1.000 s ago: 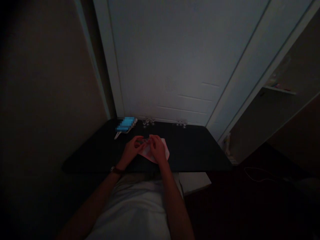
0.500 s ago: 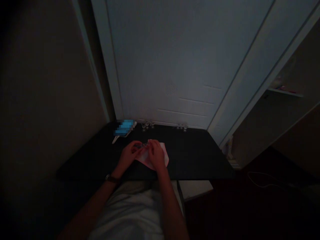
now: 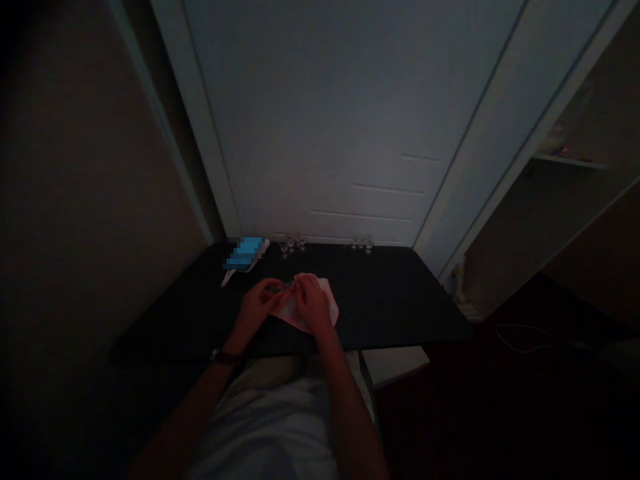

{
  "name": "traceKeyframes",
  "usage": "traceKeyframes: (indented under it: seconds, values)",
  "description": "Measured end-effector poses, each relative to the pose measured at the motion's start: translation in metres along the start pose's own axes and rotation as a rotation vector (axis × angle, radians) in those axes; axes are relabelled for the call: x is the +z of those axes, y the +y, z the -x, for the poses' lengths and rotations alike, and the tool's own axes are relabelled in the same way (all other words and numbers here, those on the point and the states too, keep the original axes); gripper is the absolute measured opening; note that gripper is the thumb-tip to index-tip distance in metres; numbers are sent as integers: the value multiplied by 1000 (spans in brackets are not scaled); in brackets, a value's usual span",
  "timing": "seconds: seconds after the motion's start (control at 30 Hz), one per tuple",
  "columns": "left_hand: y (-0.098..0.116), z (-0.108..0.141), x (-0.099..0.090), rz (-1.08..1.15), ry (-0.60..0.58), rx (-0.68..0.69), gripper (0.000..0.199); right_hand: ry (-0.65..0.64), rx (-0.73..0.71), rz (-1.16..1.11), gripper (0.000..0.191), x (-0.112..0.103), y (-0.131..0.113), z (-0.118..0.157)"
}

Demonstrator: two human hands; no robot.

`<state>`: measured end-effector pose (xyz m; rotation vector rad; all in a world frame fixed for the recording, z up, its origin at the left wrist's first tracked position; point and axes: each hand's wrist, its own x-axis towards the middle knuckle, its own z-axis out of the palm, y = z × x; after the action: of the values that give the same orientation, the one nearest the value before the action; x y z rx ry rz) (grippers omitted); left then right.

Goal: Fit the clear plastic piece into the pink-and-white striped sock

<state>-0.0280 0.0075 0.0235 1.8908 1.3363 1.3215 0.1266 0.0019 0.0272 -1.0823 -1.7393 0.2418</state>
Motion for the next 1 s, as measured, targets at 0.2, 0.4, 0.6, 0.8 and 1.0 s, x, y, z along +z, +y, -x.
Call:
traceKeyframes:
  seconds: [0.2, 0.4, 0.6, 0.8, 1.0]
  values:
    - [1, 1, 0, -5, 17, 24, 25, -17, -5, 7, 30, -2, -3, 0]
    - [-4, 0, 1, 1, 15, 5, 28, -20, -16, -10, 34, -5, -7, 0]
    - [-6, -1, 2, 10, 24, 23, 30, 7, -42, -35, 37, -6, -9, 0]
    - [-4, -1, 1, -11, 55, 83, 30, 11, -57, -33, 38, -6, -10, 0]
    - [-5, -1, -1, -25, 83, 115, 28, 1, -72, -19, 38, -5, -7, 1]
